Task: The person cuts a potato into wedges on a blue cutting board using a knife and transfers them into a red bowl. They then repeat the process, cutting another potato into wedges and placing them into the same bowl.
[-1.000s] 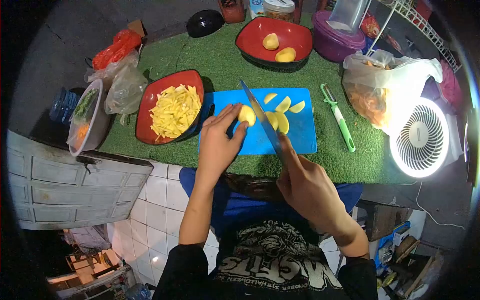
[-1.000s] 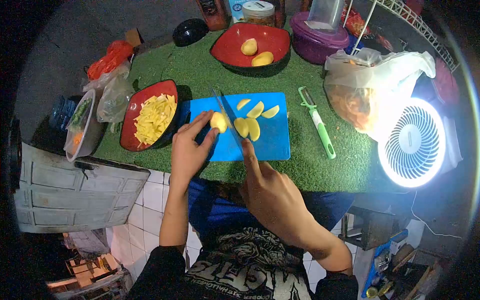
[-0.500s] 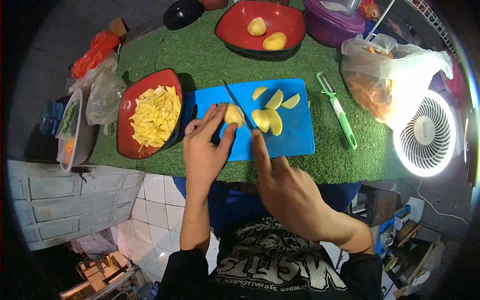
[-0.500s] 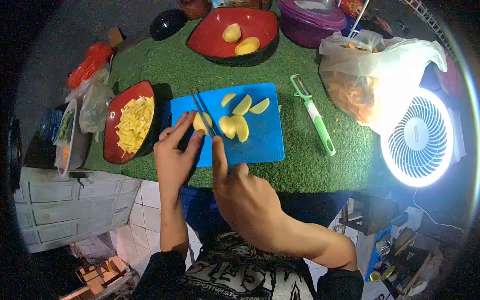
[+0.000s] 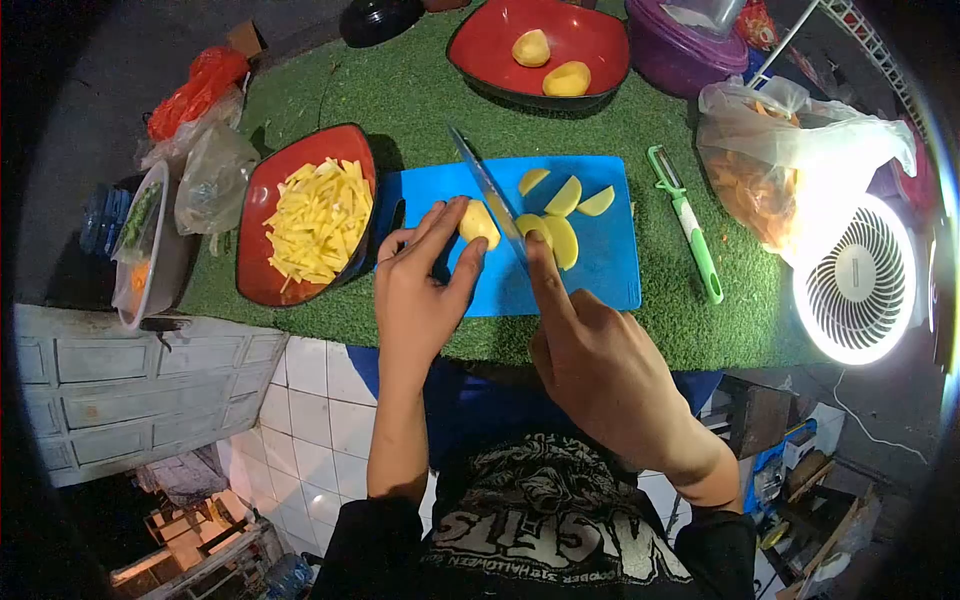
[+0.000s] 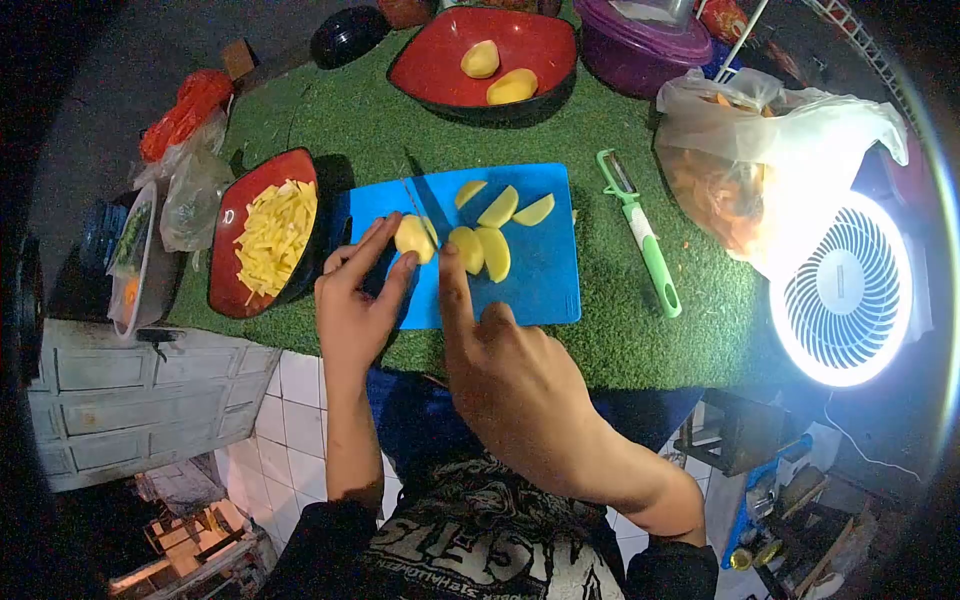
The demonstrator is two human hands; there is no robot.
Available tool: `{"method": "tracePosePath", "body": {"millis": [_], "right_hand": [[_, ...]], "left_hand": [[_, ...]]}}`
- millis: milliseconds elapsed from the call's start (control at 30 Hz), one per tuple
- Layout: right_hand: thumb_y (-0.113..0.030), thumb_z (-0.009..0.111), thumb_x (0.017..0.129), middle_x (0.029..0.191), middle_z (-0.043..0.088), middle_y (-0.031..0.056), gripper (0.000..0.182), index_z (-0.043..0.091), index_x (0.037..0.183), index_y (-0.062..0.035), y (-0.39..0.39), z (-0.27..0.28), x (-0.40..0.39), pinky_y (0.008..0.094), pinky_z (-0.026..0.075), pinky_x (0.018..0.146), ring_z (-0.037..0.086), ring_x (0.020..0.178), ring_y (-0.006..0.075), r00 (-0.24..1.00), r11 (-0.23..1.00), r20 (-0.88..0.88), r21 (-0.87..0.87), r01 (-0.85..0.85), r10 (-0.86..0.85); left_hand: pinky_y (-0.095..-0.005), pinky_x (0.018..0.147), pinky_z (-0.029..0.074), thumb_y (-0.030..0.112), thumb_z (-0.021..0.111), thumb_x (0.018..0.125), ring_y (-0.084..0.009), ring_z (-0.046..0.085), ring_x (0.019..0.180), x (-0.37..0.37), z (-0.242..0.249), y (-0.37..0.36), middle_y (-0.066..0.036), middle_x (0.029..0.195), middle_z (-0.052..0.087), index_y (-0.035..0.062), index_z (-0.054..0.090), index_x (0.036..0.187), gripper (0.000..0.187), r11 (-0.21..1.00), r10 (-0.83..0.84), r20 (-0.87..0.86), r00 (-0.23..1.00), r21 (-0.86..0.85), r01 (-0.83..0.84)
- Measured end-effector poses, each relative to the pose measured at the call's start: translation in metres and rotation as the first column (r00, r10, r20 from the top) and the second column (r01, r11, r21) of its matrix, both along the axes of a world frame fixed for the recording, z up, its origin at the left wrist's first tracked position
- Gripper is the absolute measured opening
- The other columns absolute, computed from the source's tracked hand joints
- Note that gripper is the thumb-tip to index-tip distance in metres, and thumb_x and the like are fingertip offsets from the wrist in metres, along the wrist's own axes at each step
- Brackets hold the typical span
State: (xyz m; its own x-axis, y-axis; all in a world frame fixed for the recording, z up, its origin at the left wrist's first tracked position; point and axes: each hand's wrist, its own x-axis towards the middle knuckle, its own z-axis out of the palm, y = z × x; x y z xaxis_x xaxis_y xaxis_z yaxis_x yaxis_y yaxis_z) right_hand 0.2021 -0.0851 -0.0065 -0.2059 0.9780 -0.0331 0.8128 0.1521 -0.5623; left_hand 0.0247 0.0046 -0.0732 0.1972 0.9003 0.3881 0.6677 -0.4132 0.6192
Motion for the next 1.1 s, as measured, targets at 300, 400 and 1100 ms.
{"method": "tracePosePath", "body": {"millis": [300, 400, 1100], "right_hand": [[-0.004, 0.063, 0.089, 0.078, 0.056, 0.0192, 0.083, 0.017, 0.159, 0.0034, -0.003, 0.006, -0.001, 0.0489, 0.048, 0.061, 0.058, 0.063, 0.0378, 1.000, 0.998, -0.006, -0.057, -0.023, 0.023], [-0.003, 0.062, 0.089, 0.078, 0.056, 0.0194, 0.082, 0.018, 0.158, 0.0039, -0.001, 0.008, 0.000, 0.0485, 0.048, 0.061, 0.059, 0.063, 0.0371, 0.999, 0.995, -0.012, -0.096, -0.032, 0.031], [-0.006, 0.060, 0.088, 0.089, 0.065, 0.0215, 0.060, 0.041, 0.141, 0.0147, 0.028, -0.029, -0.010, 0.0383, 0.053, 0.060, 0.064, 0.063, 0.0270, 0.956, 0.939, 0.284, 0.303, -0.160, 0.071]], "left_hand": [[-0.0367, 0.099, 0.044, 0.017, 0.077, 0.086, -0.0272, 0.066, 0.118, -0.001, -0.001, 0.001, -0.019, 0.124, 0.069, 0.0075, 0.069, 0.128, 0.043, 0.999, -0.041, -0.017, 0.999, 0.030, 0.041], [-0.0356, 0.100, 0.045, 0.015, 0.078, 0.086, -0.0265, 0.067, 0.116, -0.001, -0.001, 0.001, -0.018, 0.126, 0.069, 0.0101, 0.069, 0.130, 0.045, 0.999, -0.037, -0.035, 0.999, 0.021, 0.038], [-0.0405, 0.094, 0.048, 0.023, 0.074, 0.088, -0.0342, 0.069, 0.104, 0.003, -0.002, 0.002, -0.022, 0.119, 0.070, 0.0020, 0.068, 0.124, 0.042, 0.997, -0.007, -0.061, 0.998, 0.082, 0.012]]}}
